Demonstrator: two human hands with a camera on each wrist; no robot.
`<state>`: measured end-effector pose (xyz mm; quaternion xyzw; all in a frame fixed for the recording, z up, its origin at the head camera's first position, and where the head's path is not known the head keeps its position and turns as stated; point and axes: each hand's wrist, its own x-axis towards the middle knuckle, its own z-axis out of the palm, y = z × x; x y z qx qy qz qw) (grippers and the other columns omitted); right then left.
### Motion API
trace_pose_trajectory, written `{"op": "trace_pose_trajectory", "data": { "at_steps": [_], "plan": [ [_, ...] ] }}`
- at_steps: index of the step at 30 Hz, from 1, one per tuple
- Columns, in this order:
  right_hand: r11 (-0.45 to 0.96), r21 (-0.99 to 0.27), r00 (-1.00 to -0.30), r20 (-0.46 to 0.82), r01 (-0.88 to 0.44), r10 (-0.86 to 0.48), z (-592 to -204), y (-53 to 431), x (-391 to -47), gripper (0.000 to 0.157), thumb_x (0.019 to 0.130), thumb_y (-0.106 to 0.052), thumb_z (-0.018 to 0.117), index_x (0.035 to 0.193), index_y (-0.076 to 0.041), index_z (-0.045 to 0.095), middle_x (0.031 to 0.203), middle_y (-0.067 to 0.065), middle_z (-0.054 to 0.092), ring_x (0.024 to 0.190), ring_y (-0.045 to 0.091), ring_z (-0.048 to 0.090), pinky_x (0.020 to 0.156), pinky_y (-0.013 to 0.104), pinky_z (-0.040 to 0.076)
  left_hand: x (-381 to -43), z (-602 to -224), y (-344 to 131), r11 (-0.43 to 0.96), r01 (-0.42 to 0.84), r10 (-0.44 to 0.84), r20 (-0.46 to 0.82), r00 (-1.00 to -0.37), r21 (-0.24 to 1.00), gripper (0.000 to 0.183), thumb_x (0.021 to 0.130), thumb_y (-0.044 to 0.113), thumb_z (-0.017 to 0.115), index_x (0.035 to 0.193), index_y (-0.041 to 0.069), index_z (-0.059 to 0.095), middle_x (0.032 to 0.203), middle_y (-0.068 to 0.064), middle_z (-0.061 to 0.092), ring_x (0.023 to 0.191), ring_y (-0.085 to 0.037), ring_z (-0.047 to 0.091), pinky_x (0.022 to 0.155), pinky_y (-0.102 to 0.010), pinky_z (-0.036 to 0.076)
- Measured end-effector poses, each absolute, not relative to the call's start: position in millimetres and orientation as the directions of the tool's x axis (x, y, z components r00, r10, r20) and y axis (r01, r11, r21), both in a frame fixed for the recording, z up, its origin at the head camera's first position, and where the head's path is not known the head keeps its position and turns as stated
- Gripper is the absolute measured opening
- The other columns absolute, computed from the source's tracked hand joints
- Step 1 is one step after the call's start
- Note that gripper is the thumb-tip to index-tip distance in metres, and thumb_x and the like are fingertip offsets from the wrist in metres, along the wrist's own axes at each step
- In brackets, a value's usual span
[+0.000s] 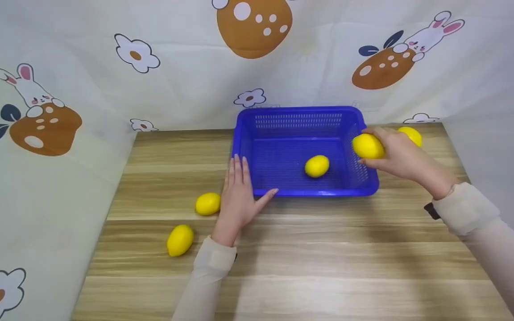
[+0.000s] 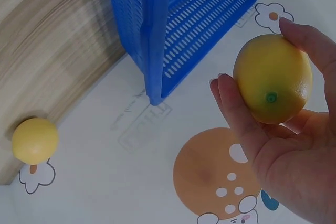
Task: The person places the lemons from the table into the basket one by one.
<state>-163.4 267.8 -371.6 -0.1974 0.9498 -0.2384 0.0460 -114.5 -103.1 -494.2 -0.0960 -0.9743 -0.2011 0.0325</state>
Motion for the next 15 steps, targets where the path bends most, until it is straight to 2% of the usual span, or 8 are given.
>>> {"op": "trace_pose_trajectory", "data": {
  "at_steps": [8, 15],
  "plan": [
    [0.795, -0.499, -0.92, 0.013, -0.346, -0.393, -371.3, 264.2, -161.7, 0.072, 0.092, -0.021, 0.084, 0.146, 0.01, 0.049, 0.139, 0.033, 0.059, 0.113, 0.048, 0.062, 0.094, 0.063, 0.056, -114.2, -493.9, -103.3, 0.901, 0.201, 0.177, 0.097, -0.979, 0.385, 0.116, 0.096, 0.074, 0.056, 0.166, -0.008, 0.011, 0.174, -0.03, 0.003, 0.163, -0.042, 0.006, 0.133, -0.051, 0.01],
    [0.792, -0.51, -0.922, 0.0, -0.334, -0.388, -370.5, 264.7, -160.8, 0.076, 0.094, -0.024, 0.082, 0.15, 0.01, 0.045, 0.139, 0.033, 0.059, 0.111, 0.046, 0.063, 0.09, 0.06, 0.059, -113.7, -494.5, -103.4, 0.9, 0.217, 0.185, 0.119, -0.976, 0.378, 0.116, 0.096, 0.074, 0.056, 0.165, -0.008, 0.014, 0.174, -0.03, 0.005, 0.163, -0.042, 0.009, 0.132, -0.053, 0.016]
  ]
}}
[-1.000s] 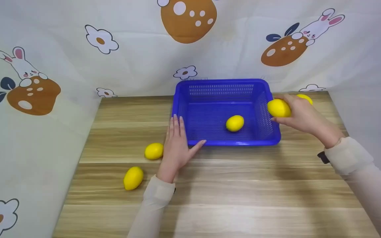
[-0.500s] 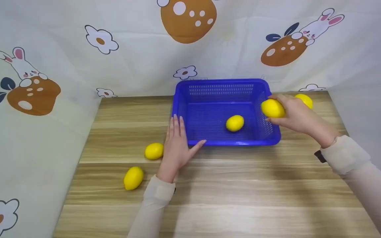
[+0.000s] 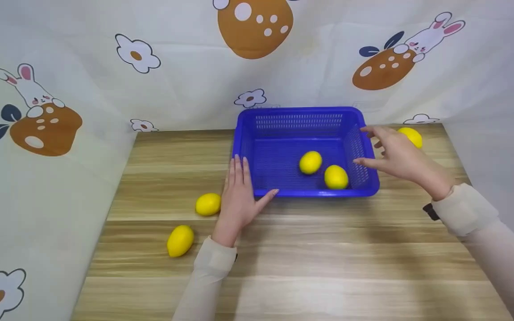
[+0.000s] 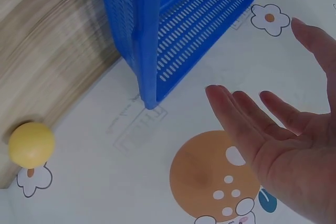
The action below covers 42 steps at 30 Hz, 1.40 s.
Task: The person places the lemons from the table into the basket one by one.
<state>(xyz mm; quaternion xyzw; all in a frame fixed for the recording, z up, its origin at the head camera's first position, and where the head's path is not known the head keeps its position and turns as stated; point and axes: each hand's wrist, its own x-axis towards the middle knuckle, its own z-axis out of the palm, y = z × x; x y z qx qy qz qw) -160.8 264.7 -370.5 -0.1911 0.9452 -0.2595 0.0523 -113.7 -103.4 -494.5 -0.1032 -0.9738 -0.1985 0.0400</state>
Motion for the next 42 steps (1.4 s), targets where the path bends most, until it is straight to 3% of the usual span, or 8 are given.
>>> {"op": "trace_pose_trajectory", "data": {
  "at_steps": [15, 29, 33, 42],
  "plan": [
    [0.799, -0.516, -0.933, 0.002, -0.309, -0.36, -381.9, 283.1, -157.9, 0.078, 0.094, -0.026, 0.082, 0.154, 0.007, 0.043, 0.145, 0.033, 0.056, 0.127, 0.053, 0.056, 0.102, 0.067, 0.05, -114.4, -493.5, -103.0, 0.901, 0.207, 0.18, 0.105, -0.978, 0.38, 0.116, 0.096, 0.074, 0.056, 0.165, -0.009, 0.014, 0.174, -0.031, 0.005, 0.163, -0.042, 0.008, 0.13, -0.056, 0.02],
    [0.831, -0.471, -0.95, 0.053, -0.296, -0.308, -396.0, 307.4, -155.7, 0.074, 0.093, -0.016, 0.081, 0.15, 0.014, 0.043, 0.136, 0.038, 0.055, 0.124, 0.056, 0.055, 0.101, 0.071, 0.046, -114.8, -493.9, -103.7, 0.9, 0.206, 0.182, 0.098, -0.978, 0.385, 0.115, 0.097, 0.075, 0.054, 0.165, -0.009, 0.014, 0.174, -0.03, 0.004, 0.163, -0.042, 0.007, 0.132, -0.053, 0.015],
    [0.848, -0.46, -0.96, 0.031, -0.262, -0.28, -399.0, 313.3, -156.9, 0.077, 0.095, -0.019, 0.08, 0.151, 0.015, 0.04, 0.141, 0.039, 0.051, 0.128, 0.058, 0.051, 0.104, 0.073, 0.043, -114.8, -494.3, -103.8, 0.902, 0.199, 0.177, 0.092, -0.98, 0.383, 0.116, 0.096, 0.075, 0.054, 0.165, -0.008, 0.014, 0.174, -0.029, 0.003, 0.163, -0.04, 0.006, 0.133, -0.05, 0.011],
    [0.872, -0.448, -0.976, 0.001, -0.196, -0.218, -408.4, 327.8, -158.6, 0.078, 0.095, -0.021, 0.078, 0.152, 0.013, 0.038, 0.152, 0.045, 0.039, 0.135, 0.065, 0.042, 0.111, 0.077, 0.035, -115.0, -494.3, -103.1, 0.903, 0.207, 0.182, 0.1, -0.978, 0.377, 0.115, 0.096, 0.075, 0.055, 0.165, -0.009, 0.014, 0.174, -0.03, 0.005, 0.163, -0.042, 0.008, 0.132, -0.053, 0.016]
  ]
}}
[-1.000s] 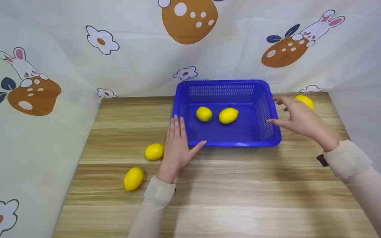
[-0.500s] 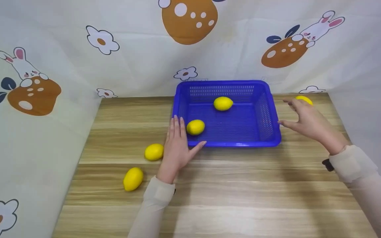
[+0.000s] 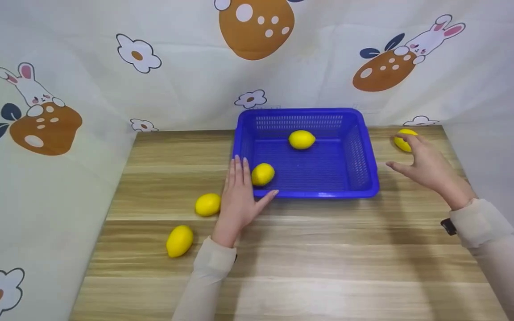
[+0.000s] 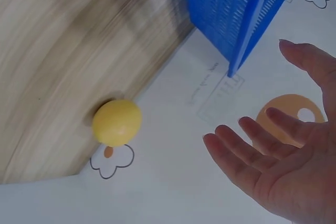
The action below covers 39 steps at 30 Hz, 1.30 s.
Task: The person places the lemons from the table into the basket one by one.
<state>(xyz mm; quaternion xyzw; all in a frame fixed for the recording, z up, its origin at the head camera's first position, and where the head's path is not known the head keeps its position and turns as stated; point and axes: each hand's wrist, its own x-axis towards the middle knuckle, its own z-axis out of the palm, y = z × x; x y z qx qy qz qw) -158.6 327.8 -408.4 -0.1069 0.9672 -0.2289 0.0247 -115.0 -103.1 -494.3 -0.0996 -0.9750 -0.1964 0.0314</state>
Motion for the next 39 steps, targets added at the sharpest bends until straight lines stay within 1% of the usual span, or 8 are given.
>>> {"op": "trace_pose_trajectory", "data": {
  "at_steps": [9, 14, 16, 22, 25, 31, 39],
  "plan": [
    [0.879, -0.454, -0.984, -0.023, -0.147, -0.177, -417.9, 339.9, -163.0, 0.084, 0.095, -0.023, 0.079, 0.155, 0.013, 0.033, 0.15, 0.051, 0.034, 0.132, 0.07, 0.04, 0.108, 0.081, 0.033, -115.7, -492.9, -102.8, 0.913, 0.2, 0.182, 0.086, -0.98, 0.355, 0.115, 0.097, 0.076, 0.053, 0.165, -0.008, 0.014, 0.173, -0.031, 0.005, 0.163, -0.043, 0.008, 0.132, -0.054, 0.017],
    [0.884, -0.449, -0.986, -0.042, -0.127, -0.163, -421.1, 346.3, -166.6, 0.085, 0.096, -0.022, 0.078, 0.156, 0.014, 0.031, 0.15, 0.051, 0.033, 0.132, 0.07, 0.038, 0.109, 0.082, 0.032, -115.7, -492.0, -101.9, 0.911, 0.191, 0.175, 0.077, -0.982, 0.367, 0.115, 0.096, 0.076, 0.053, 0.166, -0.007, 0.013, 0.174, -0.029, 0.004, 0.163, -0.041, 0.006, 0.132, -0.053, 0.015],
    [0.889, -0.443, -0.986, -0.054, -0.117, -0.157, -422.8, 349.7, -168.4, 0.084, 0.097, -0.023, 0.077, 0.156, 0.014, 0.031, 0.151, 0.051, 0.032, 0.134, 0.07, 0.036, 0.11, 0.081, 0.031, -115.5, -491.9, -101.9, 0.909, 0.196, 0.176, 0.087, -0.981, 0.369, 0.115, 0.096, 0.075, 0.054, 0.165, -0.008, 0.014, 0.174, -0.03, 0.005, 0.163, -0.042, 0.007, 0.132, -0.053, 0.016],
    [0.906, -0.417, -0.986, -0.102, -0.076, -0.13, -428.9, 361.3, -174.4, 0.084, 0.099, -0.029, 0.073, 0.158, 0.013, 0.029, 0.154, 0.049, 0.03, 0.138, 0.069, 0.031, 0.112, 0.081, 0.028, -114.5, -492.3, -102.0, 0.908, 0.206, 0.178, 0.111, -0.978, 0.365, 0.115, 0.096, 0.075, 0.055, 0.165, -0.008, 0.016, 0.173, -0.031, 0.007, 0.163, -0.042, 0.01, 0.132, -0.052, 0.015],
    [0.907, -0.416, -0.986, -0.115, -0.064, -0.122, -432.2, 365.8, -176.7, 0.085, 0.1, -0.031, 0.072, 0.158, 0.013, 0.028, 0.154, 0.049, 0.029, 0.138, 0.069, 0.032, 0.112, 0.081, 0.028, -114.5, -492.7, -101.9, 0.91, 0.205, 0.177, 0.109, -0.978, 0.359, 0.115, 0.096, 0.075, 0.055, 0.165, -0.008, 0.016, 0.173, -0.031, 0.008, 0.163, -0.042, 0.01, 0.132, -0.052, 0.014],
    [0.899, -0.433, -0.988, -0.099, -0.062, -0.116, -438.9, 372.0, -180.6, 0.086, 0.1, -0.032, 0.072, 0.158, 0.013, 0.028, 0.153, 0.049, 0.03, 0.136, 0.068, 0.034, 0.112, 0.081, 0.028, -115.2, -493.9, -102.4, 0.912, 0.206, 0.179, 0.109, -0.978, 0.353, 0.115, 0.096, 0.076, 0.054, 0.165, -0.008, 0.016, 0.173, -0.031, 0.008, 0.163, -0.042, 0.009, 0.132, -0.052, 0.015],
    [0.895, -0.44, -0.992, -0.07, -0.068, -0.11, -447.9, 380.9, -187.8, 0.082, 0.098, -0.025, 0.072, 0.158, 0.012, 0.03, 0.152, 0.049, 0.031, 0.137, 0.068, 0.033, 0.111, 0.082, 0.029, -114.8, -493.4, -102.5, 0.91, 0.207, 0.182, 0.101, -0.978, 0.358, 0.115, 0.097, 0.075, 0.053, 0.165, -0.008, 0.015, 0.173, -0.031, 0.006, 0.163, -0.042, 0.008, 0.132, -0.053, 0.015]
  ]
}}
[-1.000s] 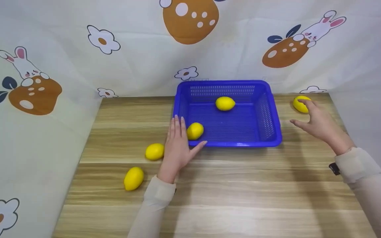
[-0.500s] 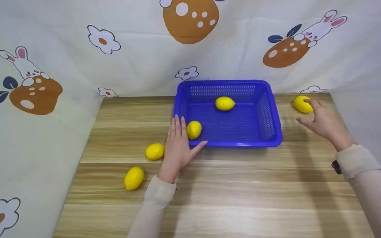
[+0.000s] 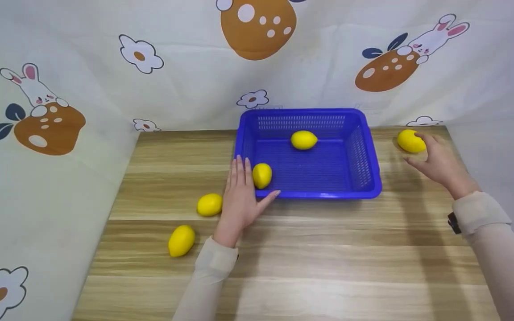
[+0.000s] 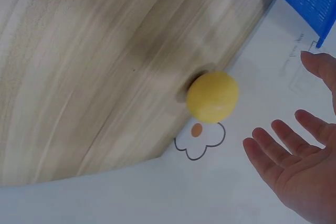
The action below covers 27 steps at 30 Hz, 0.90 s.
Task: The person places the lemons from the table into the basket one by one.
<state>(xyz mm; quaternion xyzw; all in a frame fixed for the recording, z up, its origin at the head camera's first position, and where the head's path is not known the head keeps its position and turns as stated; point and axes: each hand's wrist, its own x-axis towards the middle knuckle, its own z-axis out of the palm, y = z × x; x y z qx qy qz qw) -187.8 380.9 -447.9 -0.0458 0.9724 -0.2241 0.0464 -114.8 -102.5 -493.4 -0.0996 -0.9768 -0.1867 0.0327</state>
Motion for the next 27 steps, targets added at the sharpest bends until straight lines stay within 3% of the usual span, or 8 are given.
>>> {"op": "trace_pose_trajectory", "data": {
  "at_steps": [12, 27],
  "plan": [
    [0.882, -0.463, -0.995, -0.002, -0.083, -0.095, -464.6, 394.6, -196.1, 0.081, 0.098, -0.023, 0.075, 0.154, 0.017, 0.033, 0.148, 0.048, 0.036, 0.138, 0.066, 0.032, 0.112, 0.08, 0.028, -114.1, -492.3, -102.4, 0.909, 0.203, 0.181, 0.095, -0.979, 0.364, 0.114, 0.097, 0.074, 0.054, 0.165, -0.008, 0.014, 0.174, -0.029, 0.005, 0.163, -0.041, 0.007, 0.133, -0.051, 0.014],
    [0.892, -0.451, -0.998, -0.039, -0.025, -0.048, -473.3, 402.2, -210.0, 0.079, 0.097, -0.023, 0.072, 0.154, 0.016, 0.033, 0.147, 0.047, 0.037, 0.136, 0.065, 0.034, 0.114, 0.079, 0.027, -114.6, -493.0, -102.5, 0.903, 0.201, 0.178, 0.096, -0.979, 0.379, 0.114, 0.097, 0.075, 0.054, 0.165, -0.008, 0.015, 0.174, -0.03, 0.005, 0.163, -0.04, 0.007, 0.133, -0.05, 0.013]
  ]
}}
